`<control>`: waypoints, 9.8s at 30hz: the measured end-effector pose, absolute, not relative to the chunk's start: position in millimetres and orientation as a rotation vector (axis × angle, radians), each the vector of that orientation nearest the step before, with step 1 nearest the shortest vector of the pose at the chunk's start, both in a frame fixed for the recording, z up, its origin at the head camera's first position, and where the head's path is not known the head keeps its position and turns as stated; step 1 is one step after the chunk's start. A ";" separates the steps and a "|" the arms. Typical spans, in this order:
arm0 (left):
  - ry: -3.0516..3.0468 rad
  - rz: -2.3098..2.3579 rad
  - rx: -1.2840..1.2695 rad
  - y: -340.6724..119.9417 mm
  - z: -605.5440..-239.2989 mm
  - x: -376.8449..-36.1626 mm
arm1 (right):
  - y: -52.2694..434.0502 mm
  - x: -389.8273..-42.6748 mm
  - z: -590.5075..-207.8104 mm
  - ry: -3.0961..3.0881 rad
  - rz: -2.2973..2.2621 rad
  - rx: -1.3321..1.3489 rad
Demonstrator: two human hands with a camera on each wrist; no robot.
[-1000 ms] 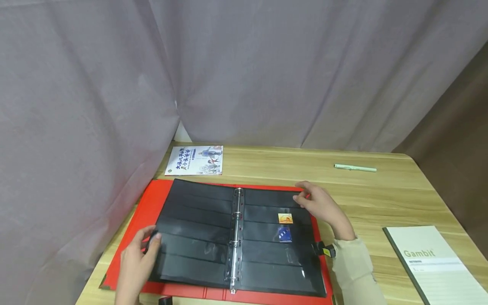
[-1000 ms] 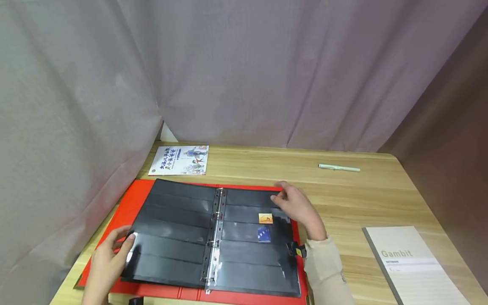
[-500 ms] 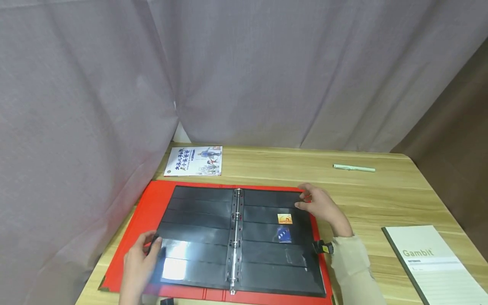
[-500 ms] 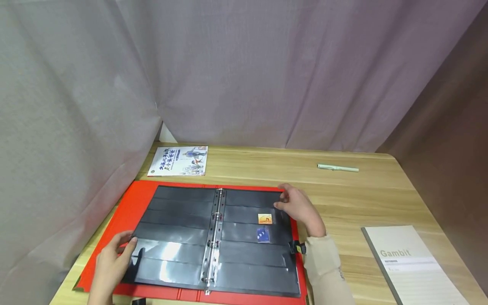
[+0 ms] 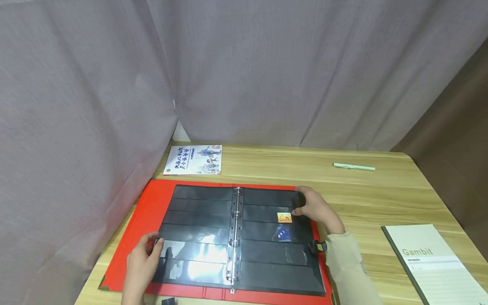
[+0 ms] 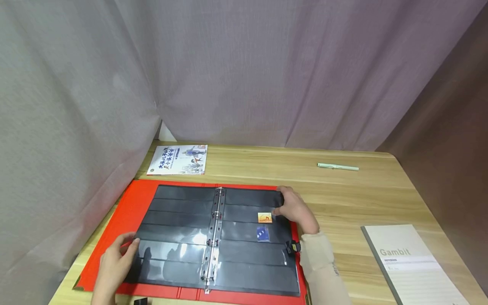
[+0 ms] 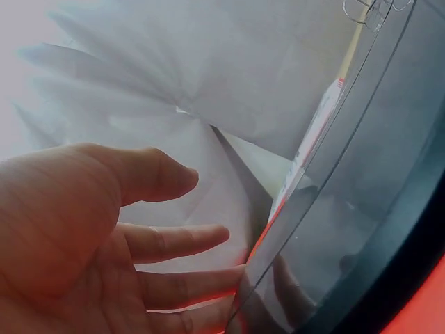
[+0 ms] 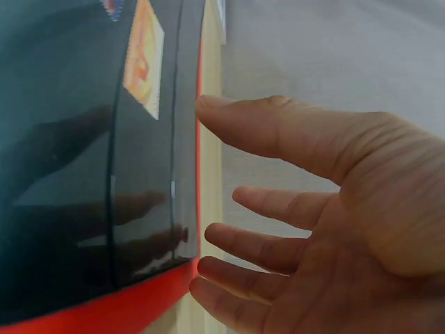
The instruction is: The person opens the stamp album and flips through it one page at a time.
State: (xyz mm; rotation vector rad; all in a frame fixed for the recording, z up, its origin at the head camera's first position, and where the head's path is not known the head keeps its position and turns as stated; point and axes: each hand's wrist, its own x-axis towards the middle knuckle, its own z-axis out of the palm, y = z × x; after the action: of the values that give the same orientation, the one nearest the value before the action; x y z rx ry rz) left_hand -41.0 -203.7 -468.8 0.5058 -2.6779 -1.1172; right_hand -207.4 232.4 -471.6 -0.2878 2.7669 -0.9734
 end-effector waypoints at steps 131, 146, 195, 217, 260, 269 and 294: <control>-3.145 -0.876 0.243 -155.8 -488.9 -57.4 | 212.9 -178.9 -450.5 2.758 -1.054 -0.313; -3.141 -0.882 0.267 -154.5 -491.1 -59.4 | 221.3 -172.0 -444.5 2.751 -1.119 -0.277; -3.147 -0.871 0.309 -151.5 -493.0 -56.0 | 256.6 -125.0 -464.8 2.476 -1.409 -0.262; -3.152 -0.838 0.311 -151.2 -491.8 -55.5 | 259.4 -117.8 -444.6 2.270 -1.590 -0.317; -3.160 -0.843 0.260 -153.2 -490.2 -53.5 | 226.1 -114.2 -365.7 2.351 -1.595 -0.358; -3.183 -0.832 0.276 -152.1 -489.3 -53.7 | 214.2 -116.4 -352.9 2.382 -1.552 -0.393; -3.114 -0.835 0.213 -146.8 -477.1 -57.5 | 176.2 -131.9 -322.2 2.327 -1.583 -0.553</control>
State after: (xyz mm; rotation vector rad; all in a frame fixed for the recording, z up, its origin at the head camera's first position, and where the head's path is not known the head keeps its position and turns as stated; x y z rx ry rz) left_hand -57.5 -146.8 -477.1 0.2128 -3.1141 -0.8345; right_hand -131.9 176.2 -322.2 -0.5534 2.3268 -1.5831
